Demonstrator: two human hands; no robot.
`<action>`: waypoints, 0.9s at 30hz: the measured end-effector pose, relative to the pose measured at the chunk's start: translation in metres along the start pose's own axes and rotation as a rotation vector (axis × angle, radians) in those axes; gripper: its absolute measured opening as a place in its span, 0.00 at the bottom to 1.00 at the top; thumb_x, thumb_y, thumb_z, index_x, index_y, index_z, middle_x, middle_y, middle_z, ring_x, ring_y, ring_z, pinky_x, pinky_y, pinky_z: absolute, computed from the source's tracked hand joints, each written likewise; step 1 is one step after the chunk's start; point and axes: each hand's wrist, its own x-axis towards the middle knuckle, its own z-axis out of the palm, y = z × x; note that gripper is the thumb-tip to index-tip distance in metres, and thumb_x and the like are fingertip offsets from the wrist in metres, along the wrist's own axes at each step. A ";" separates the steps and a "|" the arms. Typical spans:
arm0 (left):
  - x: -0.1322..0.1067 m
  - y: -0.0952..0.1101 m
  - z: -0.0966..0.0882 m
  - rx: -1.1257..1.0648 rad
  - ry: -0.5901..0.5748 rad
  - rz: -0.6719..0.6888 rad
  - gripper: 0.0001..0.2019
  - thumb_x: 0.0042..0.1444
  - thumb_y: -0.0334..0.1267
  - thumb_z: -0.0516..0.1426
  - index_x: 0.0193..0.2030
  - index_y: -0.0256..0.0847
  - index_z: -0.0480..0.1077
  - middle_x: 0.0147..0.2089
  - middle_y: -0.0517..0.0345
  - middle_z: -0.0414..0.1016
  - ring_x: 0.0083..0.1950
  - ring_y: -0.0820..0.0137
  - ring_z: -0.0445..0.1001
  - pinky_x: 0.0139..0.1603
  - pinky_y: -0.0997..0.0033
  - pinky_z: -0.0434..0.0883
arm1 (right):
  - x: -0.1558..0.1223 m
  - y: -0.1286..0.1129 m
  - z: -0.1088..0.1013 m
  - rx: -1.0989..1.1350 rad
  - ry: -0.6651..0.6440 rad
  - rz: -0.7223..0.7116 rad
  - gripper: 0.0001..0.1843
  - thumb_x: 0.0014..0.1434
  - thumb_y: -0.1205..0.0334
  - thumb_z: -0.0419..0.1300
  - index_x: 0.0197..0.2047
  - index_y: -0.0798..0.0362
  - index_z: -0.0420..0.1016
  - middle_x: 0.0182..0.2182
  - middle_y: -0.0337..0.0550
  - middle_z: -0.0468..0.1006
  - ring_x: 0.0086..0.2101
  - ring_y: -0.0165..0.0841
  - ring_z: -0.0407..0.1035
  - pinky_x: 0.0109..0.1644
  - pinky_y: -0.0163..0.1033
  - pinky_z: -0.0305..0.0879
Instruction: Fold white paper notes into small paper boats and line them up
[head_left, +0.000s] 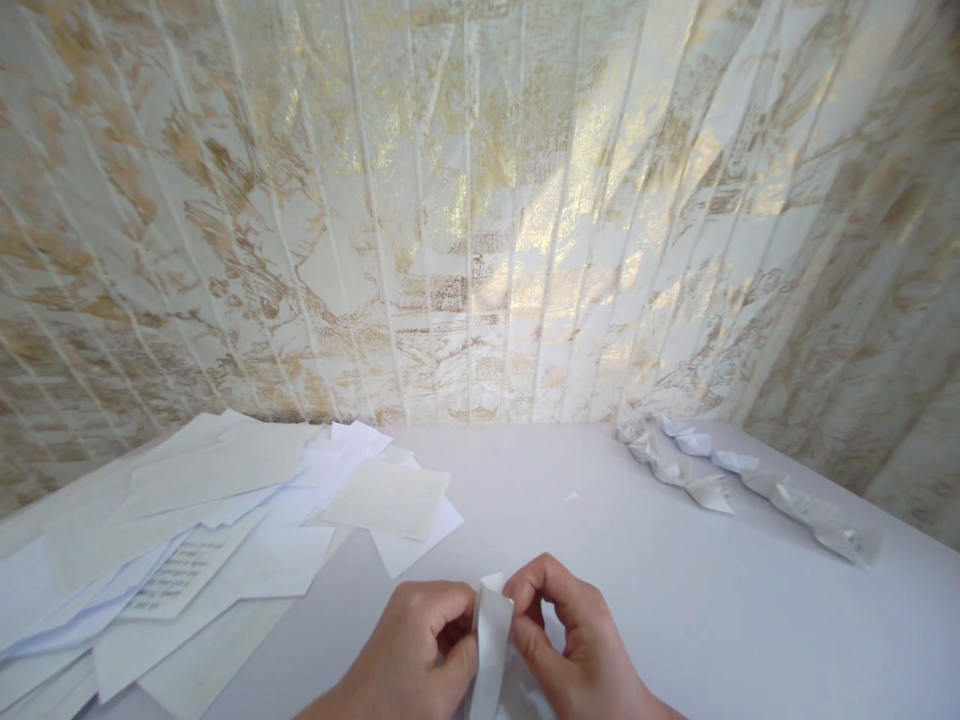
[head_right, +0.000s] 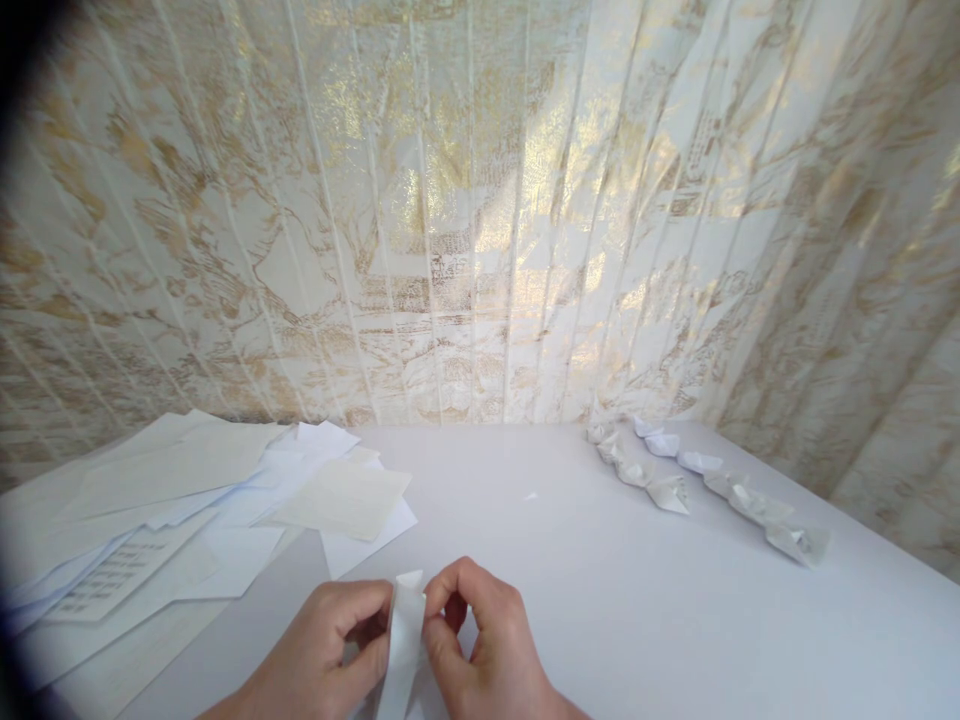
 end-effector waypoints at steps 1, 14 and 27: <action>0.000 -0.001 0.000 -0.006 0.020 -0.009 0.08 0.48 0.33 0.53 0.21 0.36 0.65 0.19 0.64 0.61 0.22 0.75 0.59 0.22 0.79 0.57 | 0.000 -0.001 0.000 -0.041 -0.029 -0.025 0.06 0.49 0.71 0.55 0.24 0.53 0.63 0.20 0.34 0.64 0.23 0.28 0.59 0.28 0.32 0.58; -0.001 -0.005 -0.002 0.392 0.120 0.168 0.09 0.42 0.24 0.51 0.21 0.42 0.55 0.20 0.67 0.58 0.22 0.76 0.57 0.24 0.77 0.55 | 0.001 0.004 0.010 -0.055 -0.170 -0.132 0.09 0.52 0.67 0.54 0.39 0.55 0.63 0.29 0.42 0.70 0.30 0.34 0.66 0.36 0.38 0.64; -0.003 -0.005 0.003 0.563 0.161 0.324 0.13 0.42 0.21 0.46 0.25 0.44 0.48 0.20 0.70 0.49 0.19 0.76 0.53 0.21 0.79 0.53 | -0.002 0.003 0.008 -0.372 -0.149 -0.180 0.20 0.53 0.72 0.49 0.50 0.57 0.59 0.33 0.45 0.72 0.30 0.32 0.68 0.34 0.35 0.65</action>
